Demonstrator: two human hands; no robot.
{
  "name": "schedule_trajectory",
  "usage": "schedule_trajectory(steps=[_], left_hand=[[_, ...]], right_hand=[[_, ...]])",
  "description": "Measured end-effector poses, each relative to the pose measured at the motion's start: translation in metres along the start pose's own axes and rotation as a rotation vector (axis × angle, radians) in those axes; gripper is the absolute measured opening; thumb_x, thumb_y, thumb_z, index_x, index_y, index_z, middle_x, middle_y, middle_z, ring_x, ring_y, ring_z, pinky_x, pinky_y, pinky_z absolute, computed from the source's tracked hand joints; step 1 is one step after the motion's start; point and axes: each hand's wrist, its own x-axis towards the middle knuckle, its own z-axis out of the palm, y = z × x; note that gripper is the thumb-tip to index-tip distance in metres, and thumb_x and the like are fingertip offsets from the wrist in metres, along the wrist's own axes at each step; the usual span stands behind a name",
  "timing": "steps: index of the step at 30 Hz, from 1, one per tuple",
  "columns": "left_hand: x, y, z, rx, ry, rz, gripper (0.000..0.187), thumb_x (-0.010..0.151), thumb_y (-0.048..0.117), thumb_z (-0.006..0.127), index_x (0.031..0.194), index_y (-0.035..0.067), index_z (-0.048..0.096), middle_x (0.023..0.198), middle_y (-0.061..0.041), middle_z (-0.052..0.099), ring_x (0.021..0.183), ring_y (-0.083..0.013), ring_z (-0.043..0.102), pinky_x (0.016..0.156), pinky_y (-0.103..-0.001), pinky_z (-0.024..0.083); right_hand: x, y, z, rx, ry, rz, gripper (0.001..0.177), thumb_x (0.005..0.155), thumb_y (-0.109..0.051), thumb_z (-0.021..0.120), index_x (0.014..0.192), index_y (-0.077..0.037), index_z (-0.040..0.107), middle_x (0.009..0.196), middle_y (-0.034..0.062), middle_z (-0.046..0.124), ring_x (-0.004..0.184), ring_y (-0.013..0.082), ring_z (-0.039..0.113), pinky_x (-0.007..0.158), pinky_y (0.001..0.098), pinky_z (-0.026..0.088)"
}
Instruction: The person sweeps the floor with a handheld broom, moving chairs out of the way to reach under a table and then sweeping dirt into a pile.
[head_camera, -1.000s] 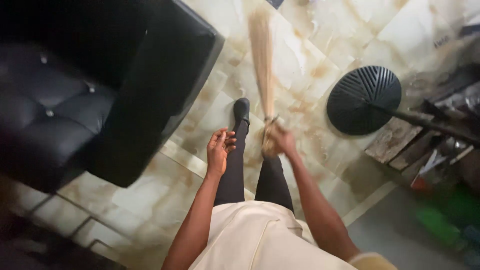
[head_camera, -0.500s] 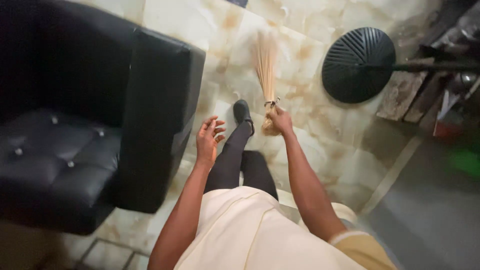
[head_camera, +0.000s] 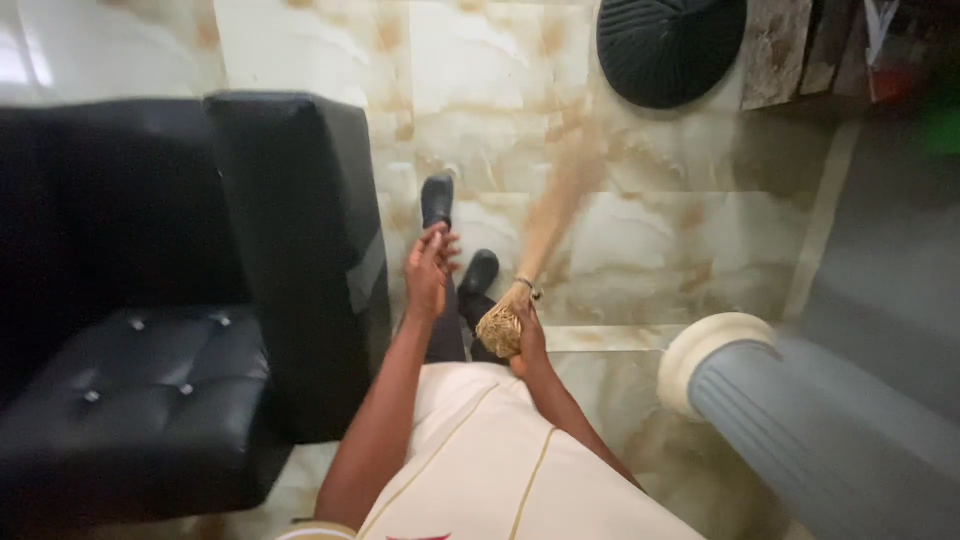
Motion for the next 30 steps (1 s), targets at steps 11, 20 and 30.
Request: schedule_trajectory(steps=[11, 20, 30], left_hand=[[0.019, 0.076, -0.039, 0.144, 0.009, -0.047, 0.028, 0.106, 0.022, 0.056, 0.131, 0.009, 0.06, 0.112, -0.007, 0.072, 0.091, -0.0144, 0.068, 0.078, -0.03, 0.056], [0.078, 0.122, -0.03, 0.162, -0.05, -0.057, 0.028, 0.105, 0.022, 0.058, 0.131, 0.011, 0.061, 0.112, -0.007, 0.072, 0.092, -0.0129, 0.067, 0.077, -0.03, 0.054], [0.097, 0.118, 0.0, 0.263, -0.161, -0.166, 0.029, 0.104, 0.022, 0.059, 0.13, 0.01, 0.062, 0.113, -0.005, 0.072, 0.094, -0.014, 0.069, 0.077, -0.03, 0.056]], right_hand=[[0.183, -0.002, 0.165, -0.302, -0.32, 0.401, 0.03, 0.093, -0.035, 0.065, 0.107, -0.009, 0.067, 0.089, 0.0089, 0.075, 0.074, 0.0246, 0.074, 0.068, 0.0459, 0.064], [0.097, 0.006, 0.148, -0.542, -0.106, -0.331, 0.06, 0.087, -0.026, 0.071, 0.142, -0.005, 0.057, 0.106, 0.0058, 0.073, 0.096, 0.017, 0.068, 0.084, 0.0333, 0.055], [0.153, 0.004, 0.126, 0.094, -0.051, 0.36, 0.037, 0.088, -0.039, 0.066, 0.108, -0.007, 0.067, 0.091, 0.0114, 0.073, 0.079, 0.0276, 0.072, 0.071, 0.0461, 0.063]])
